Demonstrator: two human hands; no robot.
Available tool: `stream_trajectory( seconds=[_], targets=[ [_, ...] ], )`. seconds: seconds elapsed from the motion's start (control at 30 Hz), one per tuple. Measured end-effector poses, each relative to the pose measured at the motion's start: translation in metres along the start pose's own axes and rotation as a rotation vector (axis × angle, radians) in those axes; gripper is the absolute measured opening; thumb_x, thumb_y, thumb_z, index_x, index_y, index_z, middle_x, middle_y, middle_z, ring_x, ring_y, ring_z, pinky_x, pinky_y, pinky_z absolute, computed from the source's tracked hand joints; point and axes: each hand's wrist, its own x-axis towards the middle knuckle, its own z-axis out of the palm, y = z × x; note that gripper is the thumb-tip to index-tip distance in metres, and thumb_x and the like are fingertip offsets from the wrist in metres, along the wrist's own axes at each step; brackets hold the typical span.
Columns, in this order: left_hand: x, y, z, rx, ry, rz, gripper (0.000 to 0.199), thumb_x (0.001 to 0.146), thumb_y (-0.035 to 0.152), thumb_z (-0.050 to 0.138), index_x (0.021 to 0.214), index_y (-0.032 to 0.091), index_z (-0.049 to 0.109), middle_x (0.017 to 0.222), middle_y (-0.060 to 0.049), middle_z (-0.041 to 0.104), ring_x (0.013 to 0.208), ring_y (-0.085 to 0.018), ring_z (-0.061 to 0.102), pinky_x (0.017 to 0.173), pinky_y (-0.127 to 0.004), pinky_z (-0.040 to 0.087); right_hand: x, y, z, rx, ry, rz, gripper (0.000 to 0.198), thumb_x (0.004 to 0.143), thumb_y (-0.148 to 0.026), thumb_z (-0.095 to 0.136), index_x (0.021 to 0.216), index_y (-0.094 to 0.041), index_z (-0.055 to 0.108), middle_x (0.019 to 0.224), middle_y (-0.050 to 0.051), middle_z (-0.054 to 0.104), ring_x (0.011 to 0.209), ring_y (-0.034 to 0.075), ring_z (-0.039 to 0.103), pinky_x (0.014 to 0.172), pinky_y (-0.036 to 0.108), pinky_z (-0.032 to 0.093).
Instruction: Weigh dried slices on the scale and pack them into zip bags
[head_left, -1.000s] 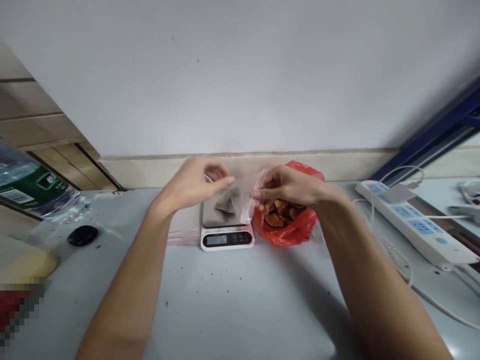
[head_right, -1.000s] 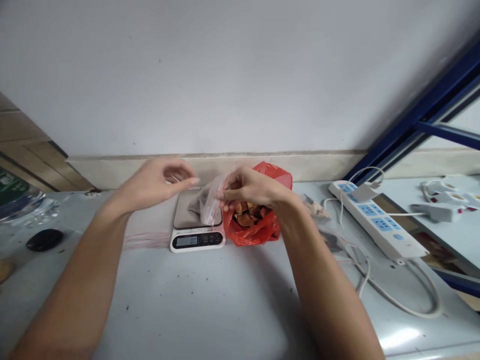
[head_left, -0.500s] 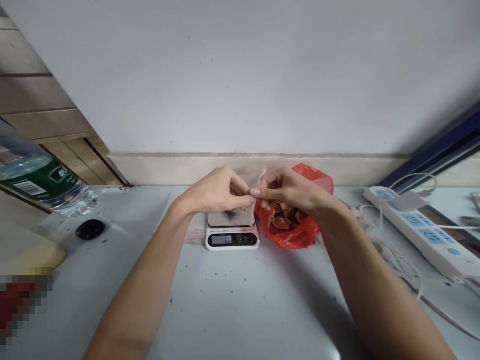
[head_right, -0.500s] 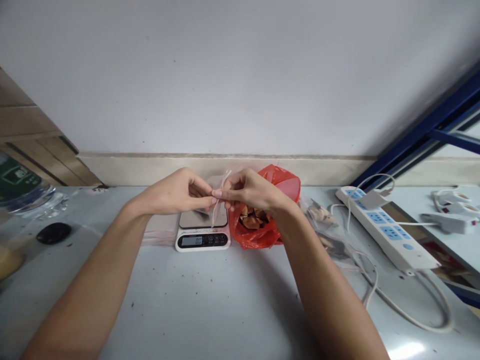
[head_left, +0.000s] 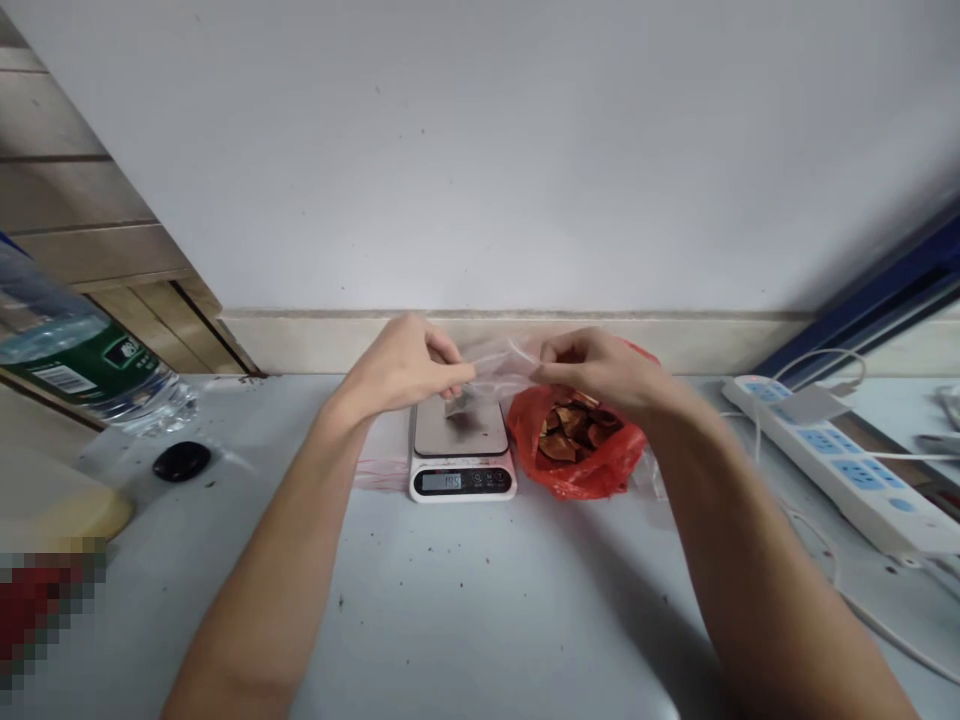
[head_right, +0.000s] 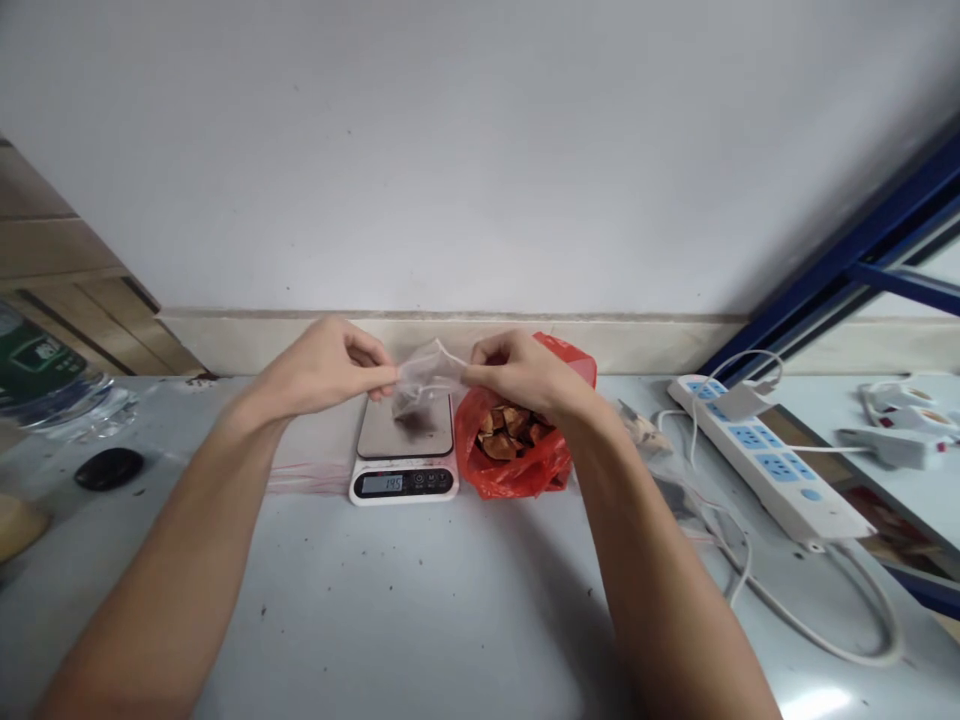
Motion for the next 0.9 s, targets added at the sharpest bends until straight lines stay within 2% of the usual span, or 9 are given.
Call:
stream_trajectory(
  seconds=[0.07,0.13,0.2,0.37,0.5,0.6,0.7,0.8,0.9],
  targets=[
    [0.000,0.000,0.000,0.041,0.112,0.012,0.025,0.070,0.014,0.068,0.046,0.021,0.068,0.049,0.000,0.066,0.051,-0.015,0.060,0.051,-0.025,0.041,-0.002,-0.003,0.001,-0.046,0.236,-0.115,0.015,0.066,-0.027,0.065,0.063,-0.024,0.050,0.066,-0.003,0.054,0.062,0.014,0.050,0.058,0.028,0.040],
    [-0.001,0.001,0.006,0.060,0.187,0.070,0.023,0.072,0.018,0.069,0.049,0.021,0.070,0.050,0.000,0.067,0.053,-0.017,0.062,0.051,-0.027,0.042,-0.005,-0.010,0.006,-0.115,0.328,-0.229,0.009,0.066,-0.019,0.059,0.073,-0.024,0.062,0.090,0.003,0.067,0.088,0.021,0.063,0.073,0.032,0.049],
    [-0.003,0.006,0.016,0.065,0.235,0.156,0.020,0.072,0.020,0.069,0.053,0.022,0.071,0.052,0.000,0.069,0.054,-0.018,0.063,0.052,-0.029,0.043,-0.008,-0.019,0.012,-0.226,0.265,-0.188,0.020,0.070,-0.016,0.055,0.077,-0.024,0.072,0.104,0.007,0.072,0.101,0.025,0.065,0.081,0.034,0.050],
    [-0.007,0.017,0.034,0.075,0.268,0.381,0.018,0.077,0.019,0.064,0.062,0.022,0.072,0.061,0.001,0.073,0.057,-0.017,0.066,0.061,-0.029,0.051,-0.014,-0.027,0.008,-0.366,-0.014,0.099,0.014,0.076,-0.025,0.067,0.086,-0.024,0.077,0.091,0.006,0.076,0.088,0.026,0.069,0.072,0.034,0.050],
    [0.003,0.006,0.033,-0.046,0.479,0.338,0.022,0.090,0.031,0.062,0.099,0.021,0.080,0.110,-0.006,0.081,0.100,-0.023,0.074,0.086,-0.032,0.058,-0.023,-0.014,-0.019,-0.371,0.006,0.037,0.074,0.072,-0.040,0.079,0.143,-0.027,0.061,0.098,0.006,0.076,0.079,0.025,0.069,0.070,0.035,0.052],
    [0.012,-0.006,0.032,-0.315,0.338,0.138,0.047,0.093,0.037,0.065,0.137,0.021,0.065,0.134,-0.012,0.072,0.119,-0.025,0.070,0.094,-0.035,0.058,-0.034,-0.004,-0.040,-0.313,0.010,-0.092,0.098,0.077,-0.041,0.074,0.164,-0.028,0.033,0.085,0.001,0.075,0.070,0.023,0.067,0.070,0.036,0.054],
    [0.018,-0.008,0.034,-0.601,0.181,0.014,0.059,0.090,0.032,0.071,0.146,0.018,0.058,0.105,-0.009,0.080,0.091,-0.018,0.076,0.086,-0.031,0.059,-0.045,0.000,-0.058,-0.336,-0.053,-0.059,0.075,0.075,-0.038,0.076,0.148,-0.030,0.059,0.085,0.001,0.076,0.071,0.023,0.068,0.068,0.036,0.055],
    [0.024,-0.001,0.040,-0.710,0.234,0.030,0.056,0.080,0.028,0.081,0.133,0.015,0.067,0.086,-0.004,0.079,0.075,-0.015,0.073,0.080,-0.029,0.060,-0.059,0.001,-0.077,-0.318,-0.210,0.007,0.031,0.076,-0.046,0.076,0.099,-0.027,0.082,0.090,0.004,0.079,0.077,0.025,0.071,0.068,0.036,0.056],
    [0.032,0.007,0.047,-0.679,0.285,0.107,0.048,0.071,0.033,0.089,0.113,0.015,0.076,0.083,-0.005,0.080,0.077,-0.018,0.075,0.080,-0.031,0.061,-0.073,0.004,-0.094,-0.274,-0.254,0.088,0.036,0.078,-0.061,0.075,0.072,-0.025,0.079,0.074,0.004,0.073,0.069,0.023,0.068,0.062,0.035,0.055]
  ],
)
